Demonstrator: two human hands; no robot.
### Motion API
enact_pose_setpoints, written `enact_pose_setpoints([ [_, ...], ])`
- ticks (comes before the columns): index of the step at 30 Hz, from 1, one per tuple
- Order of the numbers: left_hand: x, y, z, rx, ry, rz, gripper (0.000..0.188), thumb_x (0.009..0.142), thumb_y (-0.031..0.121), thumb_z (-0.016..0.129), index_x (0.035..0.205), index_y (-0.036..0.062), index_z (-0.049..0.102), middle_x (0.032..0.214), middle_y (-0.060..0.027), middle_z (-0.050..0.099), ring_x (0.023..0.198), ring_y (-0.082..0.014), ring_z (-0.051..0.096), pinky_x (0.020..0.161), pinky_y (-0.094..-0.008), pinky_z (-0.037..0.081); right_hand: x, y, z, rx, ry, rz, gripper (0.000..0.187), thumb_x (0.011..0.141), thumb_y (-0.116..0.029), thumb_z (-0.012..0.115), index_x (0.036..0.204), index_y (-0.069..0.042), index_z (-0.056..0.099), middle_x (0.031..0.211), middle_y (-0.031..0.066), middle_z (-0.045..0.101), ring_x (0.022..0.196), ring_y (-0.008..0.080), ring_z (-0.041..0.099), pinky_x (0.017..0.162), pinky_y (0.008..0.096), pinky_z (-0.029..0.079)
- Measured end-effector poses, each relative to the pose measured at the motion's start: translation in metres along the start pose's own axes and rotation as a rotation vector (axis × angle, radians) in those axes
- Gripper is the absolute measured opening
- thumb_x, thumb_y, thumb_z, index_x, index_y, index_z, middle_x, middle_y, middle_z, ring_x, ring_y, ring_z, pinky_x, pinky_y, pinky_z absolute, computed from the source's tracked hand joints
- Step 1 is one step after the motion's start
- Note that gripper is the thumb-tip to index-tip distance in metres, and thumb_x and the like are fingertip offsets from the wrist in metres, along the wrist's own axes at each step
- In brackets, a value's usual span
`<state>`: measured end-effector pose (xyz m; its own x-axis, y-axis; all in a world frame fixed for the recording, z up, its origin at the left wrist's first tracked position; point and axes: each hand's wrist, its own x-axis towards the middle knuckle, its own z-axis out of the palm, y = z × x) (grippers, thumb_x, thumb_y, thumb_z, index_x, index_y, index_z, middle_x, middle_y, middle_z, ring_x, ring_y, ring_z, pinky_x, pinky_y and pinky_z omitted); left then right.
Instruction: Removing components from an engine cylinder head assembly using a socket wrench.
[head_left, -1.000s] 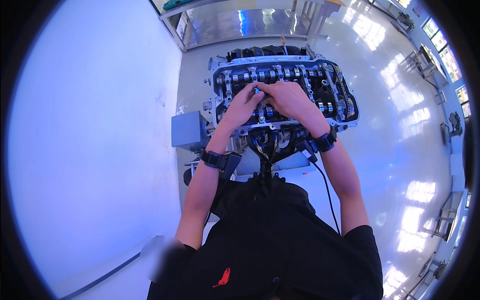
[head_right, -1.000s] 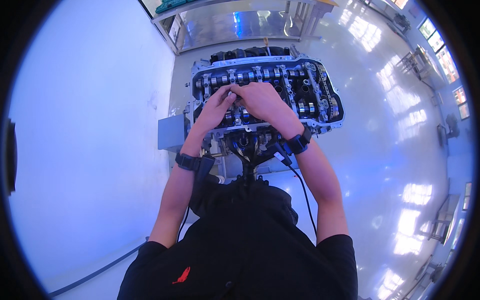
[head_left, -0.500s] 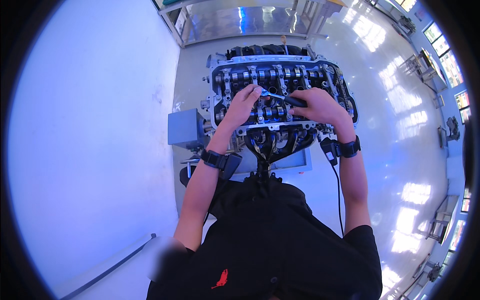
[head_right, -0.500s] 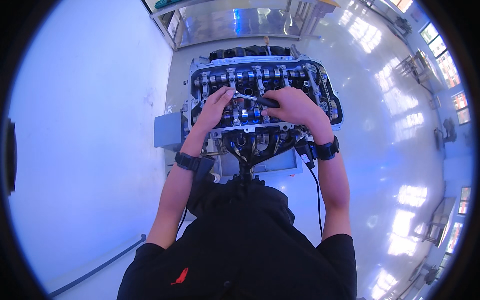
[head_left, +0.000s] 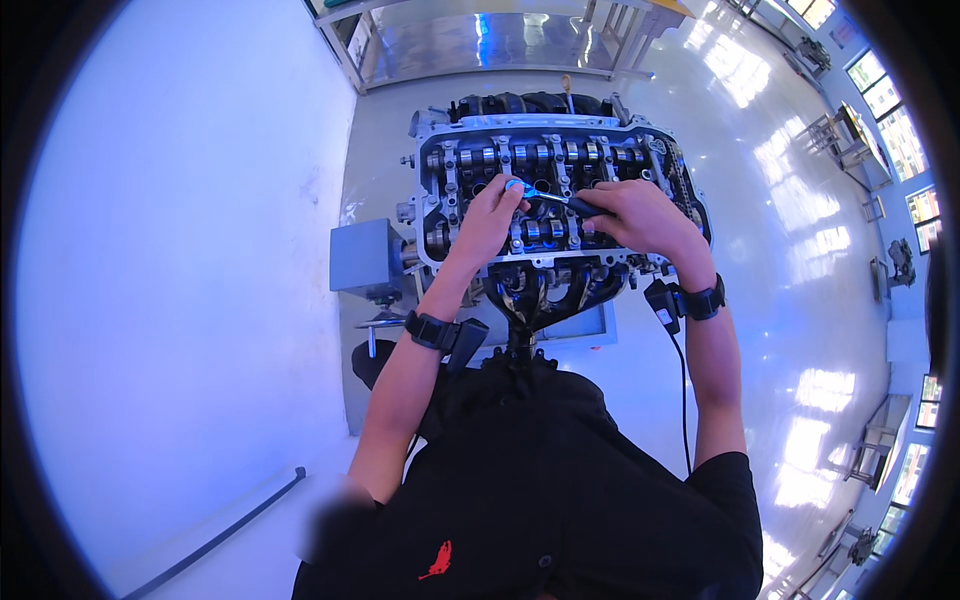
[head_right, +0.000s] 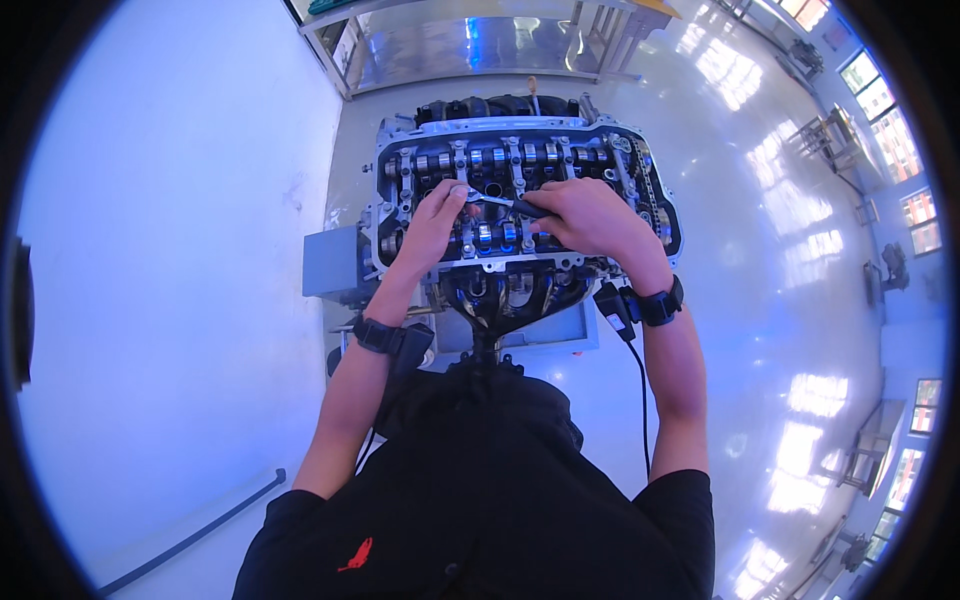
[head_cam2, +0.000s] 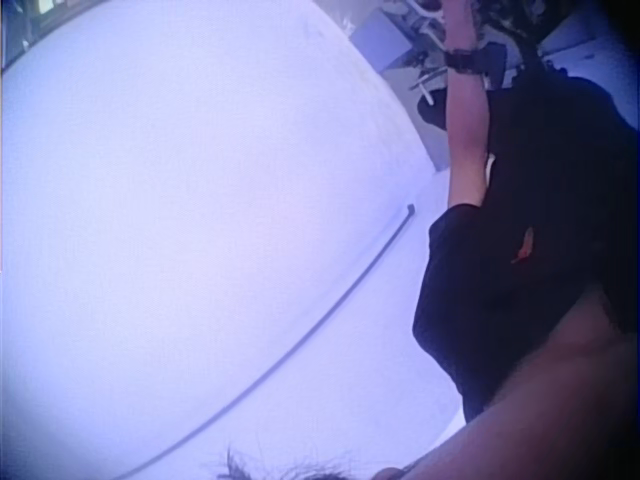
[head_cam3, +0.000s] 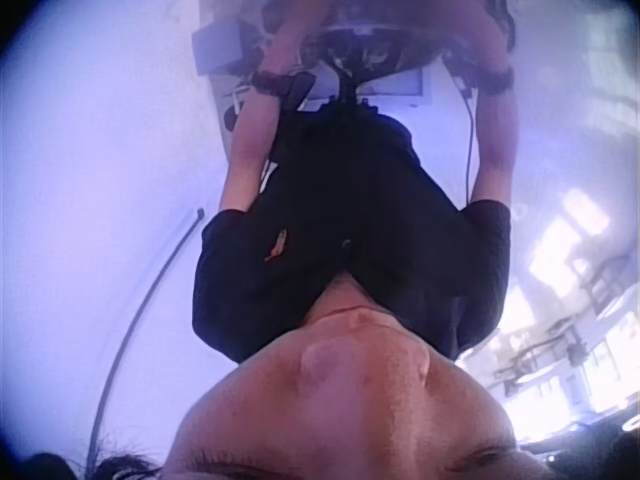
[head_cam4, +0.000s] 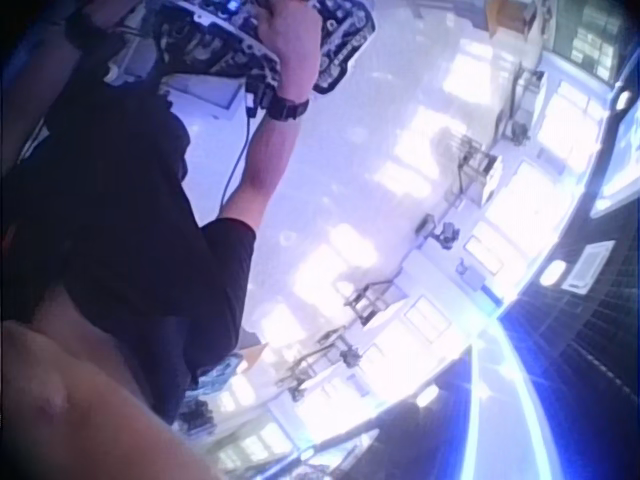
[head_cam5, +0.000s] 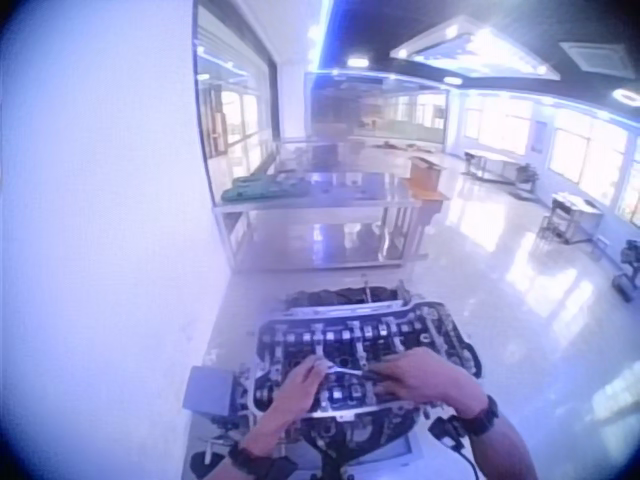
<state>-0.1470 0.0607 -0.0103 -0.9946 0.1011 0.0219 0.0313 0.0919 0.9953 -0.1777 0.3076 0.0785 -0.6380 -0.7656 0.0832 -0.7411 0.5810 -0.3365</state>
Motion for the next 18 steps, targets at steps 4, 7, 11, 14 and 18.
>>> enact_pose_setpoints([
  [4,0.000,-0.002,0.000,-0.022,0.008,0.026,0.030,0.105,0.030,0.048,0.109,0.0028,0.060,0.090,-0.0037,0.064,0.087,-0.0099,0.058,0.084,-0.0264,0.044,0.000,0.000,0.002,-0.013,0.006,-0.010,0.039,0.086,-0.023,0.070,0.118,-0.002,0.064,0.090,0.0144,0.064,0.083,0.0352,0.064,0.073,0.0436,0.050],
  [7,0.002,-0.005,0.003,-0.022,0.020,0.035,0.031,0.105,0.031,0.049,0.109,0.0029,0.060,0.091,-0.0034,0.064,0.088,-0.0102,0.059,0.084,-0.0264,0.044,-0.003,0.002,0.004,0.016,0.018,-0.006,0.040,0.087,-0.022,0.069,0.119,0.000,0.063,0.090,0.0160,0.064,0.084,0.0368,0.064,0.074,0.0447,0.049],
  [11,0.001,-0.003,0.012,-0.090,0.040,0.062,0.032,0.105,0.032,0.049,0.111,0.0029,0.059,0.092,-0.0030,0.063,0.090,-0.0111,0.060,0.085,-0.0267,0.044,-0.007,0.007,0.010,0.042,0.055,-0.028,0.039,0.090,-0.022,0.066,0.121,0.001,0.062,0.091,0.0169,0.062,0.084,0.0378,0.063,0.073,0.0456,0.049],
  [14,0.001,-0.005,0.011,-0.111,0.087,0.066,0.031,0.105,0.031,0.049,0.114,0.0024,0.059,0.092,-0.0028,0.062,0.092,-0.0116,0.060,0.087,-0.0269,0.043,-0.007,0.006,0.013,0.049,0.090,-0.047,0.037,0.092,-0.022,0.063,0.122,0.000,0.061,0.091,0.0174,0.060,0.084,0.0381,0.063,0.073,0.0458,0.049],
  [18,0.004,-0.009,0.009,-0.101,0.094,0.054,0.031,0.104,0.031,0.051,0.115,0.0029,0.058,0.091,-0.0025,0.059,0.090,-0.0115,0.057,0.084,-0.0264,0.043,-0.008,0.006,0.018,0.105,0.149,-0.031,0.035,0.094,-0.023,0.061,0.121,0.000,0.060,0.092,0.0162,0.060,0.085,0.0382,0.063,0.072,0.0464,0.050],
])
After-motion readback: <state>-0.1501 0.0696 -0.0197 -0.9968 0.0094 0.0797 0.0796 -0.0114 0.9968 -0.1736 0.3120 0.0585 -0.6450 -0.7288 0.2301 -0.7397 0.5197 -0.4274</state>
